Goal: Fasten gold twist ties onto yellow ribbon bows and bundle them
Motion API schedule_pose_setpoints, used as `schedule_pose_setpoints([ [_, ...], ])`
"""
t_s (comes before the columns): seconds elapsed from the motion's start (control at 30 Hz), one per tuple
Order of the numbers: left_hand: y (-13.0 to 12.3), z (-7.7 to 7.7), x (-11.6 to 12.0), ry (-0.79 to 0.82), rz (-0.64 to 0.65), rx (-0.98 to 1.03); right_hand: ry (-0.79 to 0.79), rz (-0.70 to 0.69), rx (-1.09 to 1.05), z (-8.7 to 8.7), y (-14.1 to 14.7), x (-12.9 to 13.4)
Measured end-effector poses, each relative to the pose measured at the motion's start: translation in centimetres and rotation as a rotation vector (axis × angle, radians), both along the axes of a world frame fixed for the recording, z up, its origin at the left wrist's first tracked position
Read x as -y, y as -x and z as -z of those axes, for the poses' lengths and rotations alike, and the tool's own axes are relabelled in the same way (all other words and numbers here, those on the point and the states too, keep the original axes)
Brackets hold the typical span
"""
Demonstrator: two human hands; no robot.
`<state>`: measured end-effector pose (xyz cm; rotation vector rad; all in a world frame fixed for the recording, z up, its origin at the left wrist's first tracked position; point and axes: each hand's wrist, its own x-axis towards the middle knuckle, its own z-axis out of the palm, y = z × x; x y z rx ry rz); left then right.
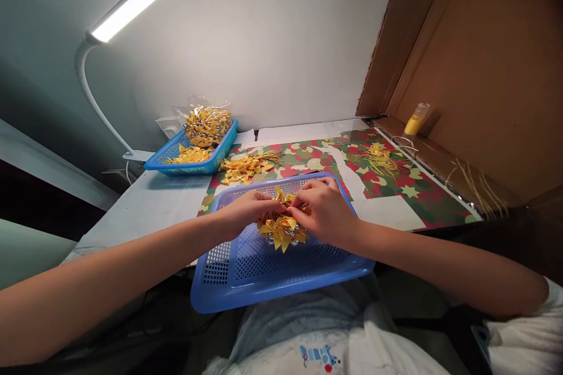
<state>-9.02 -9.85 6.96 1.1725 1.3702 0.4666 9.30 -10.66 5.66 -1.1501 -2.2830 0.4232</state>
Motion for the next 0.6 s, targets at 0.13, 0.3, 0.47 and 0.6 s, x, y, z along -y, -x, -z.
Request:
schedule_pose_setpoints([
  [0.13,0.09,0.26,-0.05,0.014,0.019,0.025,0.011,0.001,0.000,-0.06,-0.01,-0.11],
  [0.3,0.24,0.27,-0.01,0.018,0.014,0.035,0.003,0.007,0.028,-0.02,0.11,-0.13],
  [0.47,0.41,0.21,-0.07,0.037,-0.060,0.053,-0.009,0.003,0.031,0.15,0.20,-0.14],
  [0.6,0.92,0.66,-0.43,-0.014,0.004,0.018,-0.009,-0.006,0.036,0.31,0.21,-0.19],
])
